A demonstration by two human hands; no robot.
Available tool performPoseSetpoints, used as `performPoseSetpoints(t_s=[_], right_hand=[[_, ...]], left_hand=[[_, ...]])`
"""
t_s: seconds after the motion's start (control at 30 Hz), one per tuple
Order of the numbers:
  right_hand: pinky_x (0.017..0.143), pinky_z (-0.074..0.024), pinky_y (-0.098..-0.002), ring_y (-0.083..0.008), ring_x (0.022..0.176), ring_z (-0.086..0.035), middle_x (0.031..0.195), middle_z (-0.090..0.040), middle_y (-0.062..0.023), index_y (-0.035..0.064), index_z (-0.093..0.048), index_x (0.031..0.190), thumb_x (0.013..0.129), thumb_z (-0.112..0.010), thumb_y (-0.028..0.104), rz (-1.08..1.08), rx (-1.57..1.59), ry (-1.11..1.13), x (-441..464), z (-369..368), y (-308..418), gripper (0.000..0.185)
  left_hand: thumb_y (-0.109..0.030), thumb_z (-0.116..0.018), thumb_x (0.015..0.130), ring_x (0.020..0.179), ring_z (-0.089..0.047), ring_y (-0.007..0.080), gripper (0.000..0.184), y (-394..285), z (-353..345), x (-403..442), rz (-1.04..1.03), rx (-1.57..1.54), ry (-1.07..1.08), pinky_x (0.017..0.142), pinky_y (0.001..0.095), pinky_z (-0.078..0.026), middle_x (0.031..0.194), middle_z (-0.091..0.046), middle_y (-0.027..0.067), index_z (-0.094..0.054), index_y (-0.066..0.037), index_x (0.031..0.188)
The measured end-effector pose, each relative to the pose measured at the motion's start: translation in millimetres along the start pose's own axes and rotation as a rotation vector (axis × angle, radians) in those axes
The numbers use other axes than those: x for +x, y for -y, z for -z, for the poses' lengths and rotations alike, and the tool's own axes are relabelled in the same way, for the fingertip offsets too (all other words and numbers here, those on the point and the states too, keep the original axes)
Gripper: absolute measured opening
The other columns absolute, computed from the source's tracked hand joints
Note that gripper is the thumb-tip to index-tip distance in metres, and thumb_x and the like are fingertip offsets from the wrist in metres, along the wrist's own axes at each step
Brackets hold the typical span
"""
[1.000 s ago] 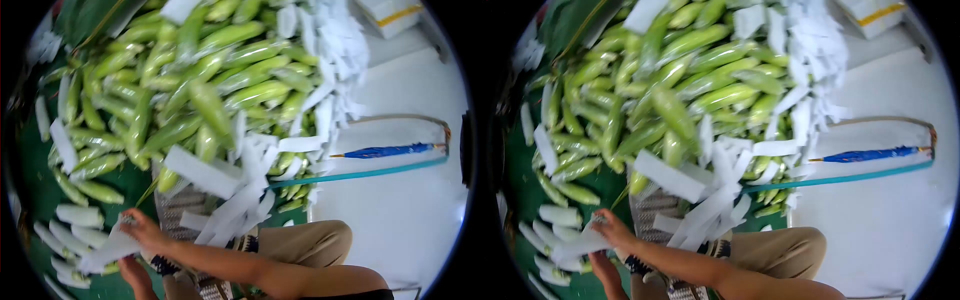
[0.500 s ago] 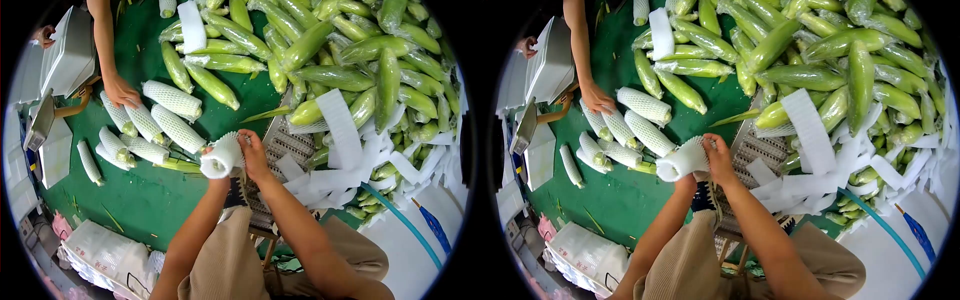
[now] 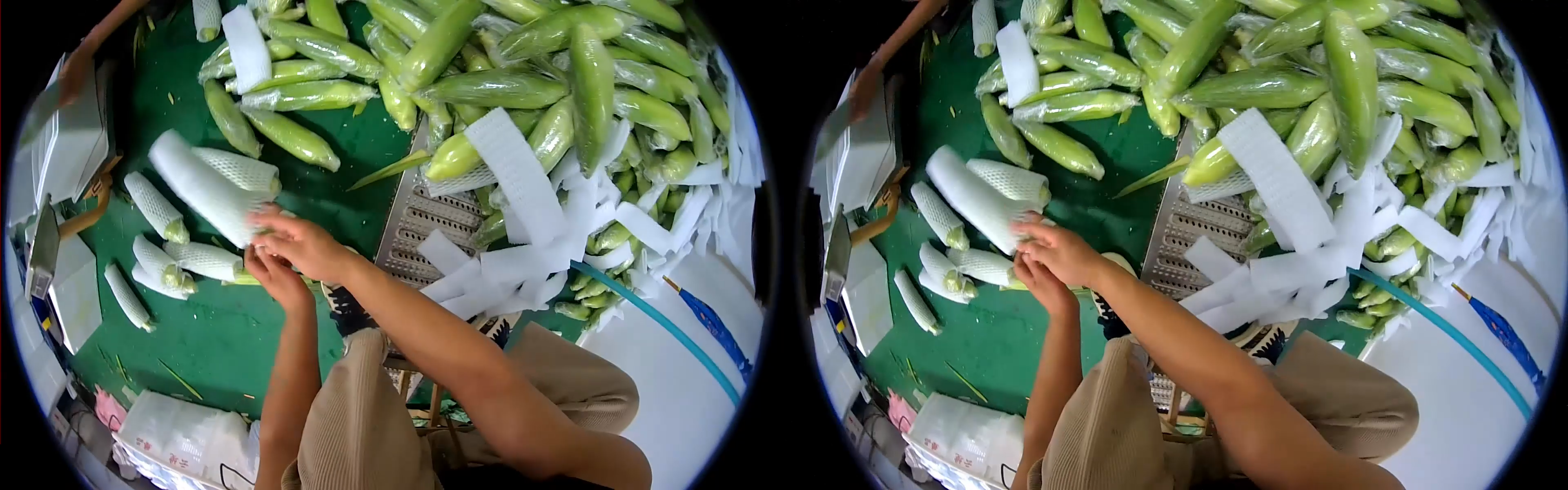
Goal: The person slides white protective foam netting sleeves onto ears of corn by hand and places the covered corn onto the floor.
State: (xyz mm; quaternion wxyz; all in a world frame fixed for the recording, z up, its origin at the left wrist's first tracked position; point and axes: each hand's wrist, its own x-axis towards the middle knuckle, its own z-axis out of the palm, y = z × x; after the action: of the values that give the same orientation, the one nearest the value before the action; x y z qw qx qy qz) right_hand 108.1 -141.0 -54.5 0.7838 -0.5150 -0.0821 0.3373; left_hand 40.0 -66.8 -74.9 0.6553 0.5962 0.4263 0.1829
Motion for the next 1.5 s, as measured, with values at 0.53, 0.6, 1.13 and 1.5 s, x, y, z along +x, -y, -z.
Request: performPoseSetpoints(t_s=[0.53, 0.6, 1.13, 1.5], right_hand=[[0.077, -0.0481, -0.0491, -0.0399, 0.094, -0.059, 0.096, -0.063, -0.0192, 0.0085, -0.057, 0.103, 0.080, -0.078, 0.028, -0.509, -1.281, -0.406, -186.1, 150.8, -9.2, 0.037], [0.074, -0.0480, -0.0486, -0.0392, 0.090, -0.060, 0.090, -0.063, -0.0180, 0.0089, -0.056, 0.098, 0.081, -0.078, 0.028, -0.486, -1.226, -0.444, -188.5, 150.1, -13.0, 0.033], [0.068, -0.0440, -0.0381, -0.0280, 0.076, -0.053, 0.079, -0.053, -0.0110, 0.0047, -0.050, 0.084, 0.078, -0.078, 0.017, -0.178, -0.852, -0.603, -178.6, 138.5, 8.2, 0.031], [0.065, -0.0430, -0.0331, -0.0209, 0.070, -0.049, 0.079, -0.050, -0.0080, 0.0040, -0.048, 0.083, 0.081, -0.076, 0.012, -0.021, -0.665, -0.605, -128.5, 94.2, 51.4, 0.029]], left_hand=[[-0.028, -0.071, 0.077, 0.120, -0.052, 0.0289, 0.029, -32.4, -120.4, 111.8, -1.140, 1.334, 1.283, 0.115, 0.0505, -0.028, 0.108, -0.059, 0.0077, -0.069, -0.016, 0.104], [-0.036, -0.075, 0.075, 0.117, -0.053, 0.0299, 0.033, -37.7, -109.2, 92.2, -0.990, 1.431, 1.471, 0.115, 0.0499, -0.029, 0.102, -0.058, 0.0082, -0.069, -0.014, 0.099], [-0.019, -0.067, 0.081, 0.115, -0.054, 0.0474, 0.073, -32.9, -150.4, 169.8, 0.025, 1.185, 0.310, 0.102, 0.0469, -0.044, 0.127, -0.057, 0.0261, -0.036, 0.004, 0.143], [-0.029, -0.081, 0.073, 0.105, -0.063, 0.0419, 0.107, -30.6, -136.6, 125.8, -0.177, 1.030, 0.561, 0.090, 0.0458, -0.052, 0.125, -0.058, 0.0272, -0.016, -0.015, 0.156]])
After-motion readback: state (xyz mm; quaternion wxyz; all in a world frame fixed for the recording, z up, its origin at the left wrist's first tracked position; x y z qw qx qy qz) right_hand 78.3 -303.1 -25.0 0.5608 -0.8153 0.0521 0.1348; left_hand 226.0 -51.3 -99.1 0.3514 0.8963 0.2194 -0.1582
